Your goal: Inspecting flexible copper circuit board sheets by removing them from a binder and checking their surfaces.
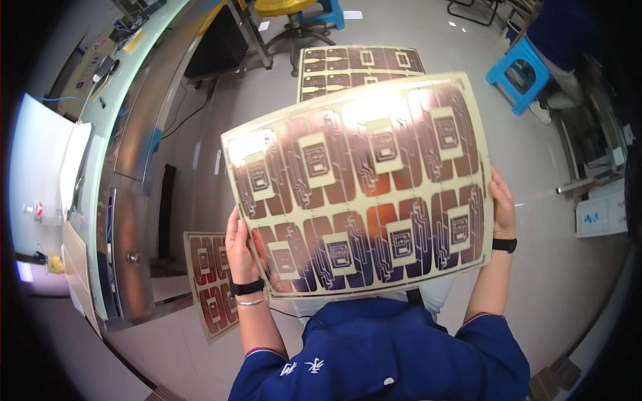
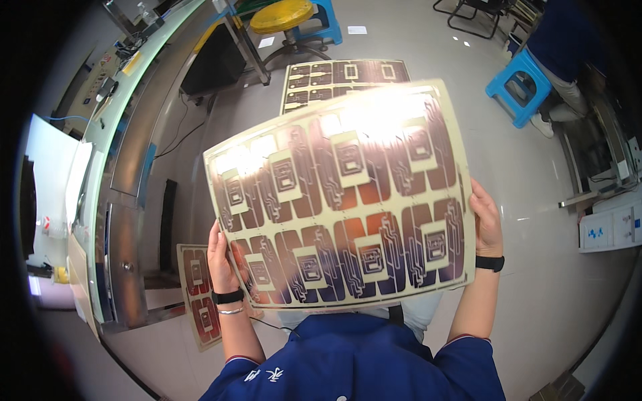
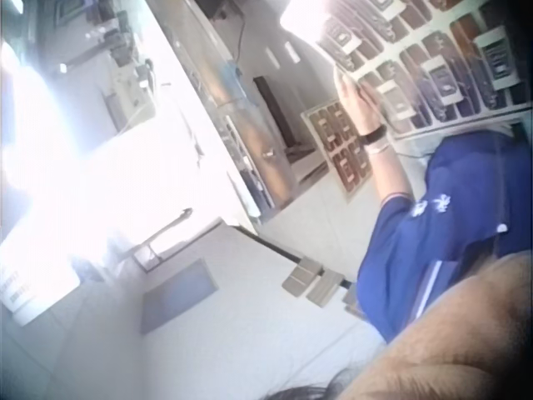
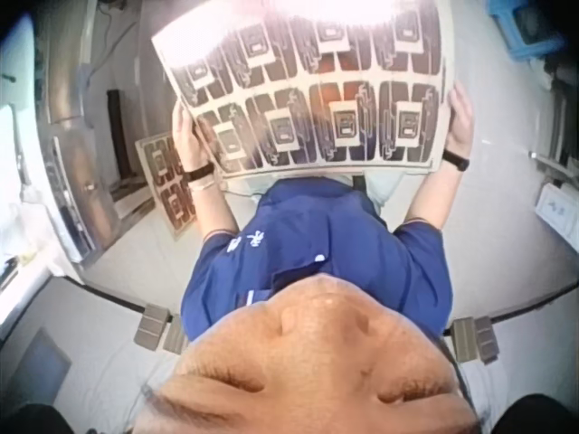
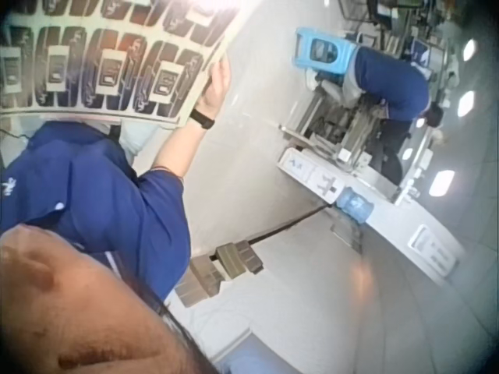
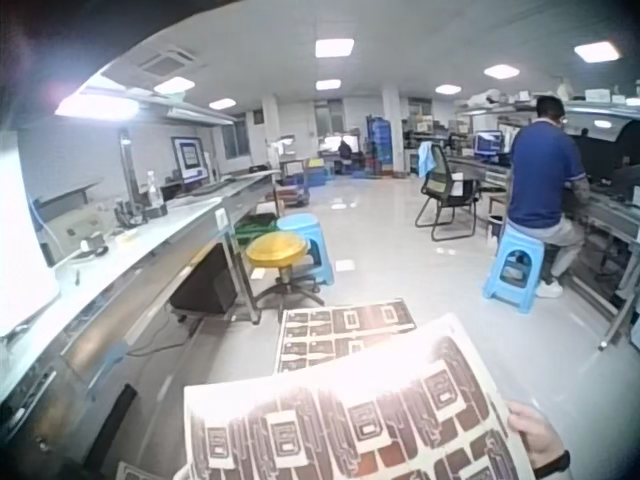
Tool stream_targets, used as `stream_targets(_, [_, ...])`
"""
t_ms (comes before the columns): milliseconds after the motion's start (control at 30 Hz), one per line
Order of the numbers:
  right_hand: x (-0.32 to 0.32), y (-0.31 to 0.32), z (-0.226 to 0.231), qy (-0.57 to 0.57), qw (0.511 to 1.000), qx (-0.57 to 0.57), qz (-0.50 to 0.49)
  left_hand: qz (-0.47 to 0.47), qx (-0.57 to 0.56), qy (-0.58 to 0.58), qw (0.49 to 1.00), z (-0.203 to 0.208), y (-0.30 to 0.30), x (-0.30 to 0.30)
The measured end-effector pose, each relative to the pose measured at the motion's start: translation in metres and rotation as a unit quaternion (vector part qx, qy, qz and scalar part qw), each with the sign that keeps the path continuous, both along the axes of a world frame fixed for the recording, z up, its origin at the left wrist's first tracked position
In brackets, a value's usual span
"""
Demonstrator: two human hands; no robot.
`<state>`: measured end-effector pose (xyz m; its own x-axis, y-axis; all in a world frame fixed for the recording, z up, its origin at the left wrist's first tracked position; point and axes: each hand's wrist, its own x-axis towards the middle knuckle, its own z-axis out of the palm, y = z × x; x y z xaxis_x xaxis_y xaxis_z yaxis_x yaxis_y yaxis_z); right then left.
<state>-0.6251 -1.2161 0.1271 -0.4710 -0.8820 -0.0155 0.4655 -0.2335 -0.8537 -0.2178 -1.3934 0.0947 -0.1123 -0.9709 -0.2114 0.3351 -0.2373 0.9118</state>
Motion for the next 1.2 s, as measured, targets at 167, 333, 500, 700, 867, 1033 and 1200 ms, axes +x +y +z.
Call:
stream_targets(167, [-0.028, -0.010, -0.021, -0.023, 0.992, 0.124, 0.027, -0.176, -0.023, 0.068, 0.982, -0.005, -0.028, 0.019])
stream_targets(333, [0.000, -0.019, -0.035, -0.141, 0.986, 0.090, -0.017, -0.112, 0.107, 0.320, 0.935, 0.023, -0.012, 0.013])
stream_targets(500, [0.052, -0.030, -0.066, -0.195, 0.979, -0.062, 0.002, -0.174, 0.026, 0.409, 0.895, -0.007, 0.031, -0.055])
stream_targets(700, [0.060, -0.011, -0.062, -0.123, 0.982, -0.095, 0.105, -0.134, 0.041, 0.283, 0.949, 0.004, 0.030, -0.055])
stream_targets(867, [0.013, 0.009, -0.026, -0.075, 0.992, -0.101, 0.007, -0.180, 0.021, 0.247, 0.952, -0.003, 0.015, -0.014])
stream_targets(1033, [0.034, -0.006, -0.025, -0.108, 0.991, 0.035, -0.072, -0.265, 0.020, 0.228, 0.937, -0.005, 0.002, 0.000])
stream_targets(1200, [0.030, -0.003, -0.045, -0.070, 0.997, 0.033, 0.007, -0.211, 0.013, 0.277, 0.937, 0.026, 0.008, -0.023])
